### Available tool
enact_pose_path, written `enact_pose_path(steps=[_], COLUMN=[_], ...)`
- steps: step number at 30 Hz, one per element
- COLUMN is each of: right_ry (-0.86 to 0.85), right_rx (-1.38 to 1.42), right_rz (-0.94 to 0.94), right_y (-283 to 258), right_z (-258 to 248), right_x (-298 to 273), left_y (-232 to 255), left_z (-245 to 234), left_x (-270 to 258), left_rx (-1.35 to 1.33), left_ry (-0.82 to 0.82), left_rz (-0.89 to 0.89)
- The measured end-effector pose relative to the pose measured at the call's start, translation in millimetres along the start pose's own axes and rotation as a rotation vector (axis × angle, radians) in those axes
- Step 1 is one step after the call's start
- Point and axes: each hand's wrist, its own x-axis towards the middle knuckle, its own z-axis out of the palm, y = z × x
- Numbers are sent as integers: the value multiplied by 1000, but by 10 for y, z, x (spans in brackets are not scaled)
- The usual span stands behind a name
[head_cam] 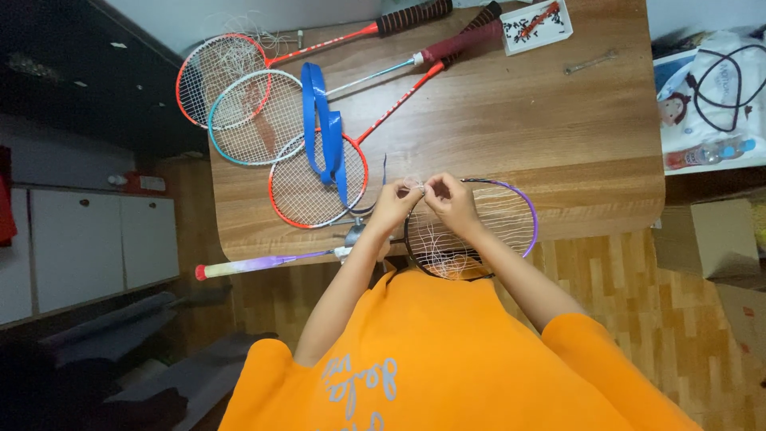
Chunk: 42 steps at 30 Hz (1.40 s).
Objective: The recorder is threading or removing strings from a badminton racket held in a stringing clamp.
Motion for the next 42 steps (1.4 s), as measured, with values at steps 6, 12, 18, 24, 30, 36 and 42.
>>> enact_pose_path(steps=[6, 12, 18, 24, 30, 36, 42], right_ry=[20, 33, -94, -77, -530, -626, -149], right_rx=[-1, 281, 288, 80, -708, -685, 241], right_rz=[-80, 85, 147, 78, 324, 439, 563], right_y=[397, 415, 159, -13, -521, -340, -393], right_z=[59, 4, 15, -165, -854, -775, -866], right_x=[-19, 72, 97, 39, -337, -827, -755], left_y=[-469, -697, -225, 256, 573, 477, 718], left_z=[-29, -104, -336, -780, -952, -878, -882], left_x=[196, 351, 275, 222, 399, 646, 697], left_rx=[56, -305, -511, -849, -869, -1143, -674], left_ry=[61, 135, 20, 25, -49, -186, -95], left_rz=[-23, -81, -56, 15, 97, -105, 67])
